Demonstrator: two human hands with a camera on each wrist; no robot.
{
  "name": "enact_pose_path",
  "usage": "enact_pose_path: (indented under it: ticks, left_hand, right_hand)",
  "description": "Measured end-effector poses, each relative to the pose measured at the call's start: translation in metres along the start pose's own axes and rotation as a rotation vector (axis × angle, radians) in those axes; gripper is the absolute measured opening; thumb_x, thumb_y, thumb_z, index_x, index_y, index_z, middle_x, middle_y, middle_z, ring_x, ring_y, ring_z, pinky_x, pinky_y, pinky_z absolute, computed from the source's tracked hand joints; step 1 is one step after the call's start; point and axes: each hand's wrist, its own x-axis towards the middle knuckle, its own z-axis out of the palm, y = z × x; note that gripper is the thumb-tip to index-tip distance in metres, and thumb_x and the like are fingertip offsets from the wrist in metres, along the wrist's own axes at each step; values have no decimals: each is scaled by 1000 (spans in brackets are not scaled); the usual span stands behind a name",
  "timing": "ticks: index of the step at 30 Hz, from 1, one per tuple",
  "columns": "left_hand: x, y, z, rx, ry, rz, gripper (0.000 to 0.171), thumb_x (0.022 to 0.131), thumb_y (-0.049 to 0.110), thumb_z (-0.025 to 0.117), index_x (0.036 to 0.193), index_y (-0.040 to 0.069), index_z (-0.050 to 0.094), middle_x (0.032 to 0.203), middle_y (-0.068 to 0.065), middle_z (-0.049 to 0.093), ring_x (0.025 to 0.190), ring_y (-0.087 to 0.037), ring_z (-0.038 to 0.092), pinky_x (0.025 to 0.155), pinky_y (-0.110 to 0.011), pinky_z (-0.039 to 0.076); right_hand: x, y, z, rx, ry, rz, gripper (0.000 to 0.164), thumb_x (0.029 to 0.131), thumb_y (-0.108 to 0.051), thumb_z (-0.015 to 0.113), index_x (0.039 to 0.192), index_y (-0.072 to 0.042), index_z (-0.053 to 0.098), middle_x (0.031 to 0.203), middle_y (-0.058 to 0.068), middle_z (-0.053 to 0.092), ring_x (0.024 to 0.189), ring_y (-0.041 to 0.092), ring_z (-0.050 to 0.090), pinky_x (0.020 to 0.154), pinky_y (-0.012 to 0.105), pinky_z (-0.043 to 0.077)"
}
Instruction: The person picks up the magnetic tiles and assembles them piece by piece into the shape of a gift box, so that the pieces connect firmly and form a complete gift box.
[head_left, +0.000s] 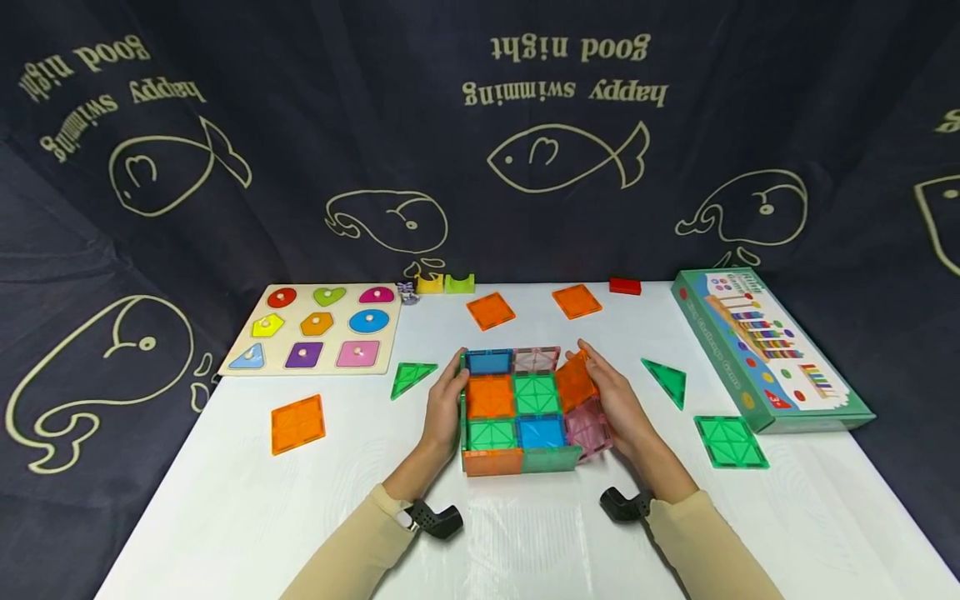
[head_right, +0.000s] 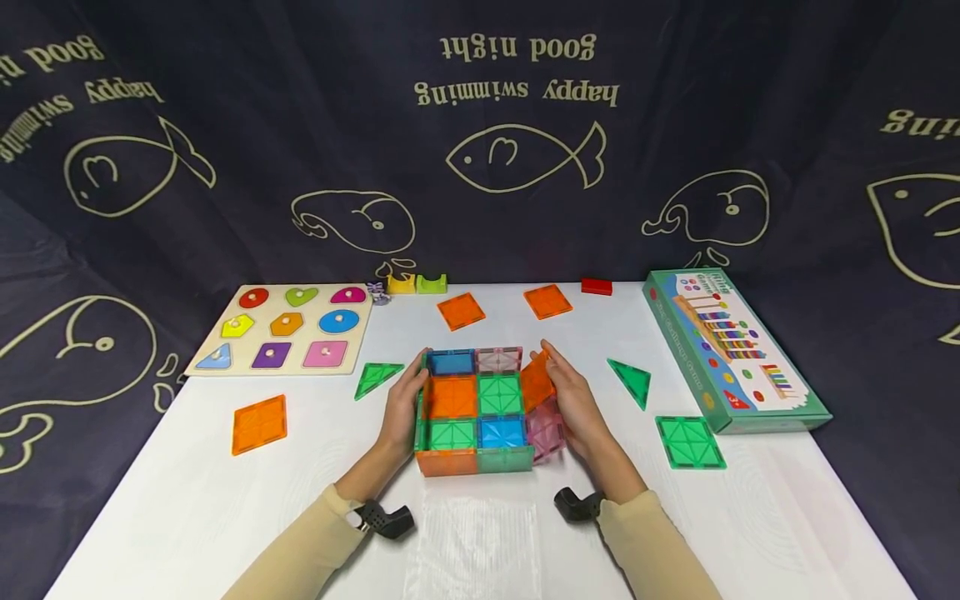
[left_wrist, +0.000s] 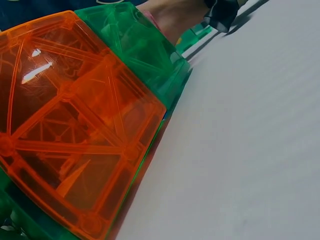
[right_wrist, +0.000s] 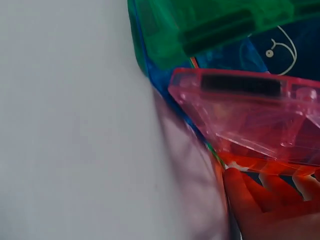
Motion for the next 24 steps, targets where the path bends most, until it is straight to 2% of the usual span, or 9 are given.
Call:
enact_pose_path:
  ticks: [5, 7, 11, 14, 20, 24]
  left_hand:
    - [-1, -1, 0, 2, 18, -16, 47, 103, 20, 40, 147, 2, 36, 149, -14, 38, 135, -32, 32, 111, -48, 21]
    - [-2, 0, 0, 15, 26, -26, 47, 103, 21, 41, 146, 2, 37, 147, -15, 40, 133, -34, 35, 110, -49, 23]
    - [-2, 0, -1, 9, 20, -28, 47, 104, 21, 40, 146, 1, 37, 146, -16, 40, 133, -36, 34, 110, -49, 23]
    - [-2, 0, -1, -3, 9, -17, 46, 104, 21, 39, 146, 1, 37, 146, -17, 40, 134, -38, 33, 110, -49, 23]
    - [-2, 1, 1, 16, 14, -8, 46, 104, 20, 39, 146, 1, 37, 146, -17, 40, 134, -37, 33, 110, -48, 23]
    - [-3, 2, 3, 64, 27, -10, 46, 105, 20, 39, 147, 2, 37, 148, -13, 39, 136, -30, 33, 111, -46, 22]
  right_hand:
    - [2, -2, 9, -99, 57, -21, 49, 102, -43, 40, 149, -27, 37, 153, 3, 30, 141, 23, 21, 113, 52, 12]
    - [3, -3, 14, -143, 71, -27, 50, 101, -44, 43, 148, -26, 40, 152, 4, 32, 140, 25, 24, 112, 53, 16]
    - [3, -3, 21, -296, 87, -41, 54, 100, -49, 42, 148, -24, 40, 149, 5, 39, 138, 27, 29, 110, 54, 20]
    - [2, -3, 23, -365, 90, -46, 58, 100, -51, 39, 149, -20, 37, 148, 6, 39, 138, 27, 28, 111, 54, 19]
    - [2, -5, 20, -353, 79, -13, 61, 100, -52, 39, 150, -16, 35, 149, 8, 37, 139, 29, 26, 110, 56, 18]
    - [3, -5, 19, -354, 71, 12, 64, 100, -53, 38, 150, -14, 33, 150, 10, 35, 139, 30, 26, 110, 56, 19]
